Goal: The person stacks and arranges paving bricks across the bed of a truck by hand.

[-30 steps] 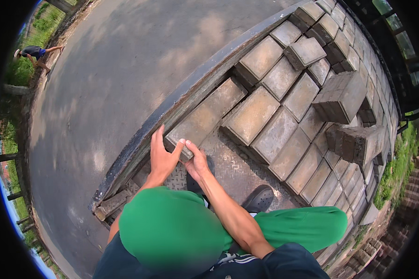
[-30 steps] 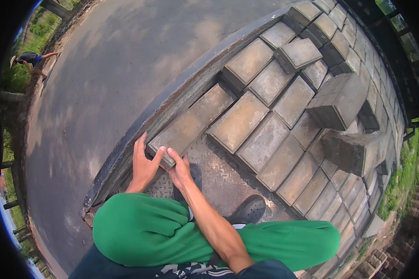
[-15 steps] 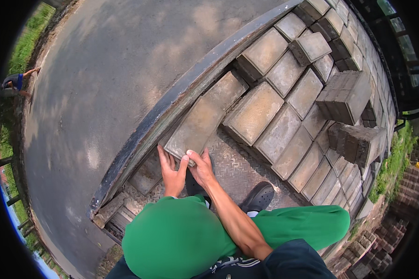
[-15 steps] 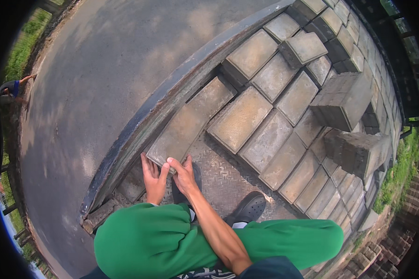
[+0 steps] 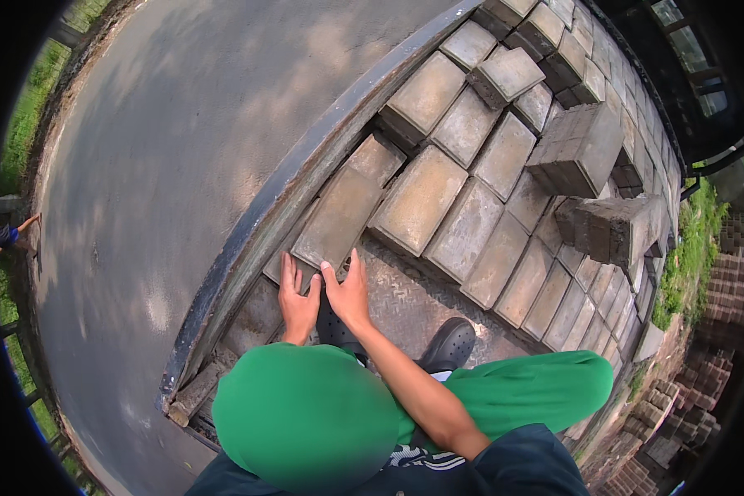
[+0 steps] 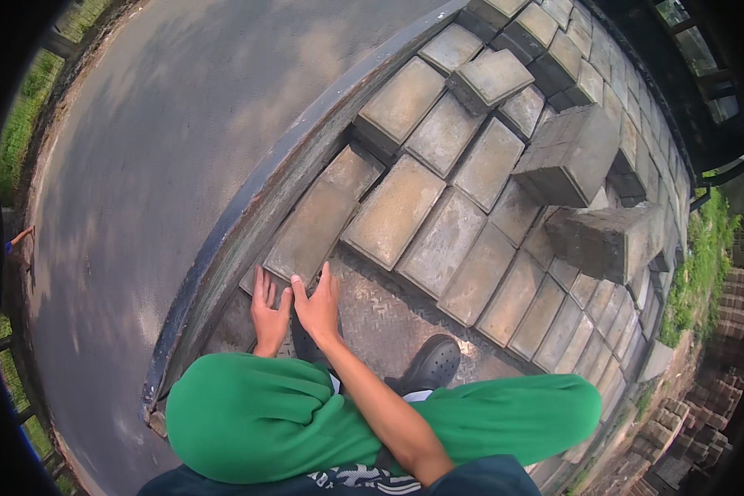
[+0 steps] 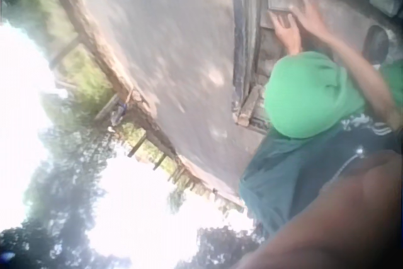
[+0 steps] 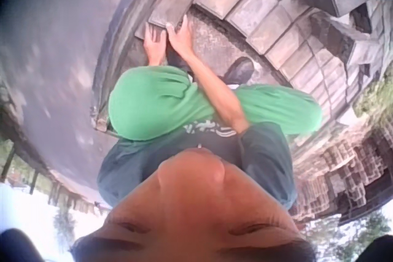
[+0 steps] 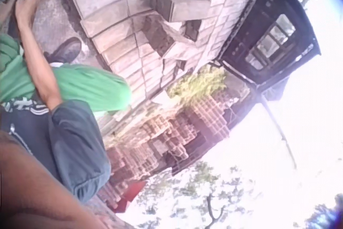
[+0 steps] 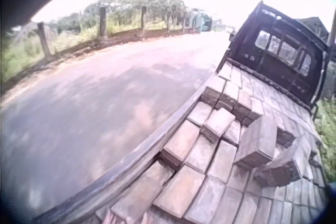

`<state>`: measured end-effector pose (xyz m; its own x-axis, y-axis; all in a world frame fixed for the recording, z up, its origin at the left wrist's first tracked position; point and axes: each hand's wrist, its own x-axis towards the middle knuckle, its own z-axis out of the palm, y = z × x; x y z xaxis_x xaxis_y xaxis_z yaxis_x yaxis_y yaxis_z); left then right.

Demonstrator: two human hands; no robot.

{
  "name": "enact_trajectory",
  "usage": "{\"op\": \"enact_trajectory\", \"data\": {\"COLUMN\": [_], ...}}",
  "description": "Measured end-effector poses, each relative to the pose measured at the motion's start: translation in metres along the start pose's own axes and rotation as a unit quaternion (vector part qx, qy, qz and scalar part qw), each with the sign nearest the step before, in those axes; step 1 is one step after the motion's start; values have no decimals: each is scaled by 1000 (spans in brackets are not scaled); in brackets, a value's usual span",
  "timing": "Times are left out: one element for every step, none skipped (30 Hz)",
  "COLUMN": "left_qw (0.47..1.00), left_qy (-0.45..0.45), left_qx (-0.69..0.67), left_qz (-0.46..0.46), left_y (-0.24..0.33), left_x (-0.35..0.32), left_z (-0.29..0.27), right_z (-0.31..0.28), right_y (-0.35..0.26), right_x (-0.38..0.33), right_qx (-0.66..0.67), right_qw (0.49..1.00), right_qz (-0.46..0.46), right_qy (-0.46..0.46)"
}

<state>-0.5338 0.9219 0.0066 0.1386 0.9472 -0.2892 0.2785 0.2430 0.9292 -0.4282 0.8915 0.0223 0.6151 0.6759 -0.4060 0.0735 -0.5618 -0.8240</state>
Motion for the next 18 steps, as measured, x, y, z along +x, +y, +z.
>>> {"op": "enact_trajectory", "data": {"left_qw": [996, 996, 996, 998, 992, 988, 988, 986, 984, 978, 977, 978, 978, 977, 976, 974, 974, 976], "left_qy": [-21, -50, -53, -54, -52, -61, -61, -73, -84, -98, -102, -114, -128, -132, -149, -167, -170, -164], "left_qx": [66, 69, 68, -23, -115, -138, -138, -148, -158, -184, -186, -175, -166, -168, -158, -150, -152, -140], "left_qz": [53, 21, 23, 13, 2, 14, 14, 0, -16, -23, -24, -18, -12, -12, 4, 19, 20, 7], "left_y": [-1, 6, 6, 4, 3, 2, 1, 12, 19, 22, 23, 23, 23, 18, 9, 0, -10, -16], "left_x": [3, 5, 5, 3, 1, 2, 4, 7, 10, 19, 30, 41, 51, 65, 79, 88, 93, 98], "left_z": [0, 0, 3, 8, 9, 10, 10, 17, 23, 31, 40, 50, 59, 68, 75, 80, 84, 89], "right_z": [0, -2, -3, -5, -6, -8, -7, -8, -6, -4, 2, 12, 18, 23, 21, 15, 8, 0], "right_y": [5, 8, 11, 15, 11, 6, 3, 3, 4, 5, 7, 7, 9, 16, 17, 19, 20, 19], "right_x": [-2, -2, -1, 0, -1, -2, -1, 3, 7, 13, 22, 30, 36, 42, 43, 43, 43, 37], "right_qx": [0, -28, -56, -87, -87, -120, -154, -155, -123, -92, -93, -12, 68, 57, 56, 102, 147, 159], "right_qw": [1000, 999, 997, 995, 995, 992, 986, 986, 991, 994, 994, 992, 975, 973, 972, 965, 934, 936], "right_qz": [-1, -23, -45, -31, -31, -13, 5, 6, 29, 51, 53, 104, 152, 158, 159, 240, 315, 305], "right_qy": [4, -7, -19, -26, -25, -46, -67, -61, -33, -4, 0, 72, 145, 160, 163, 40, -83, -78]}}
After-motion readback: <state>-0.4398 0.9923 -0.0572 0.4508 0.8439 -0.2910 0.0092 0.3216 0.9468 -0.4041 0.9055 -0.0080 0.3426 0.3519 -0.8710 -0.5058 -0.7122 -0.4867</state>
